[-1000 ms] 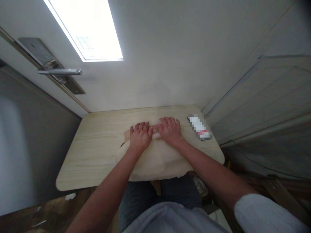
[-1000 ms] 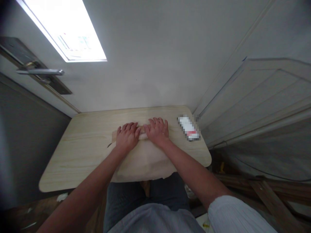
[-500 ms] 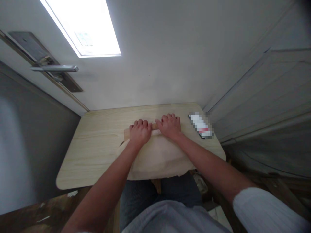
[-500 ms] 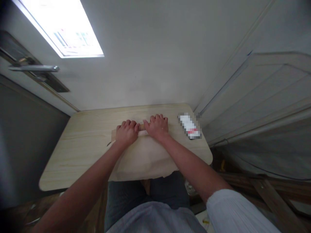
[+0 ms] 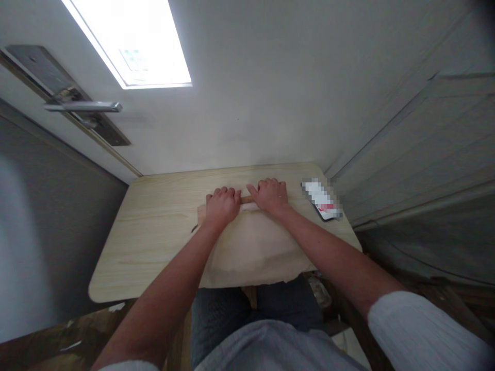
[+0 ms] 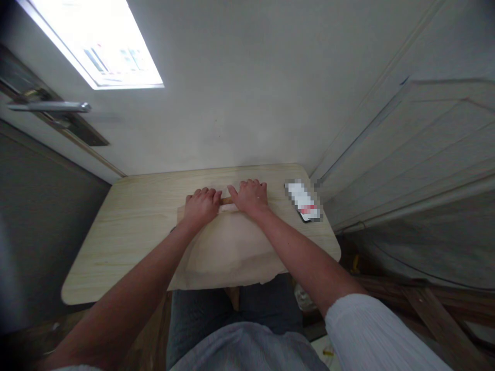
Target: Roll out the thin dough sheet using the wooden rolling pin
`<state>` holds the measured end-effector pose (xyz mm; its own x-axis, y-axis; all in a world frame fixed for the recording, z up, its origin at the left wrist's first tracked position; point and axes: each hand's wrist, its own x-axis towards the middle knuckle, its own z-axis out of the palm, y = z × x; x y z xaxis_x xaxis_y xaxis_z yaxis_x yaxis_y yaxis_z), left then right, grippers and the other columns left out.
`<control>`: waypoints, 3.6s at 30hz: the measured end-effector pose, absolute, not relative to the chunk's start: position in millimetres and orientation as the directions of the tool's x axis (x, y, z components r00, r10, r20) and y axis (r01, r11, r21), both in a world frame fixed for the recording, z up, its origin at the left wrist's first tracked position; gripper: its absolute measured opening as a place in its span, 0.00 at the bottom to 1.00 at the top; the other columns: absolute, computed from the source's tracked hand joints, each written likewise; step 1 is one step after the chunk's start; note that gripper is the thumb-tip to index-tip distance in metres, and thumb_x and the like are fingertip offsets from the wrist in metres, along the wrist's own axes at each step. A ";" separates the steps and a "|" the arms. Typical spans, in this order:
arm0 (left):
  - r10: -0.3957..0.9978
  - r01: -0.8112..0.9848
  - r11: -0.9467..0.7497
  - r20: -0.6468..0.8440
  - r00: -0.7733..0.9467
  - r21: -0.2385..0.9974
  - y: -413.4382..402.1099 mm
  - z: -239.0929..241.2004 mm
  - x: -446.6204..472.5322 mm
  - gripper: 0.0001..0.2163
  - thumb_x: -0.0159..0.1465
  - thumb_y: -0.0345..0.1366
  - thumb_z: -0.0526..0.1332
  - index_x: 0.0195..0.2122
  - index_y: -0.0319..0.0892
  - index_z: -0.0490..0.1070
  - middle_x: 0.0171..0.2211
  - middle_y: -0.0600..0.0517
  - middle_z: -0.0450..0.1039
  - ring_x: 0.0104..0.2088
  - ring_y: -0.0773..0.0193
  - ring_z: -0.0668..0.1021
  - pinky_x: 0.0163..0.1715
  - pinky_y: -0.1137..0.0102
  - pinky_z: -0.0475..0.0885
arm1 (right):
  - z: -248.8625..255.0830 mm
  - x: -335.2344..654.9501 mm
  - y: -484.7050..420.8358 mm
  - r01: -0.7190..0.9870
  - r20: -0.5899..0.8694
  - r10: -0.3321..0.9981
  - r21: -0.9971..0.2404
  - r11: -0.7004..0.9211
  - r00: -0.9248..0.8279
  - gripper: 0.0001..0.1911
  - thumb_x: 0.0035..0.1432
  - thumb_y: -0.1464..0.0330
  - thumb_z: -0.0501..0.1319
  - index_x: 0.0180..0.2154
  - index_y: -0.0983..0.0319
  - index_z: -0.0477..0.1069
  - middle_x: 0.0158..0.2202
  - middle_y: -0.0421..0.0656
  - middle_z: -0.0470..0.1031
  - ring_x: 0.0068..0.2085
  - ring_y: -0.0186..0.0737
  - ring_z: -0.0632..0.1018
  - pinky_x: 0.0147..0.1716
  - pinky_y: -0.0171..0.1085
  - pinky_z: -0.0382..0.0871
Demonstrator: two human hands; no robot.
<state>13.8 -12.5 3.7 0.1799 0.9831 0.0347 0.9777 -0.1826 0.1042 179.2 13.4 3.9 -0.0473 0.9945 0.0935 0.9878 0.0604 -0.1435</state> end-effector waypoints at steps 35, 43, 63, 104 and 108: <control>0.961 0.953 -0.245 0.174 0.215 0.175 -117.8 10.9 8.4 0.13 0.69 0.45 0.54 0.48 0.46 0.70 0.48 0.45 0.74 0.51 0.51 0.71 0.50 0.56 0.61 | -10.3 223.6 -75.2 0.849 0.336 0.866 -0.255 0.463 -0.372 0.20 0.63 0.55 0.60 0.50 0.59 0.74 0.51 0.47 0.75 0.55 0.47 0.70 0.58 0.45 0.57; 0.973 0.982 0.076 0.205 -0.111 0.171 -186.9 0.0 -13.0 0.16 0.70 0.47 0.51 0.49 0.45 0.71 0.47 0.43 0.75 0.48 0.50 0.73 0.46 0.55 0.65 | -5.9 165.1 -97.5 0.785 0.246 0.806 -0.202 0.585 -0.538 0.26 0.67 0.51 0.53 0.59 0.57 0.68 0.64 0.48 0.65 0.66 0.52 0.59 0.64 0.56 0.47; 0.968 0.985 0.101 0.213 -0.130 0.142 -149.5 -11.1 -58.5 0.24 0.72 0.49 0.42 0.64 0.49 0.63 0.65 0.46 0.64 0.65 0.46 0.63 0.62 0.41 0.54 | -14.0 79.1 -58.7 0.850 0.269 0.857 -0.184 0.494 -0.440 0.28 0.71 0.53 0.45 0.64 0.59 0.60 0.67 0.50 0.61 0.67 0.53 0.60 0.65 0.61 0.39; 0.951 0.984 0.040 0.296 -0.091 0.172 -171.3 -9.6 -50.0 0.22 0.71 0.50 0.46 0.60 0.49 0.66 0.63 0.46 0.67 0.63 0.47 0.65 0.62 0.44 0.55 | -25.0 114.4 -86.6 0.859 0.301 0.851 -0.152 0.488 -0.430 0.27 0.72 0.57 0.44 0.64 0.62 0.61 0.66 0.49 0.62 0.68 0.51 0.57 0.66 0.60 0.36; 0.953 0.986 0.083 0.277 -0.121 0.145 -156.2 -9.4 -56.7 0.24 0.71 0.51 0.43 0.63 0.50 0.64 0.64 0.46 0.64 0.64 0.46 0.63 0.62 0.41 0.53 | -24.3 101.0 -74.9 0.868 0.308 0.863 -0.173 0.465 -0.401 0.27 0.72 0.56 0.44 0.64 0.61 0.61 0.67 0.48 0.61 0.68 0.49 0.57 0.66 0.59 0.39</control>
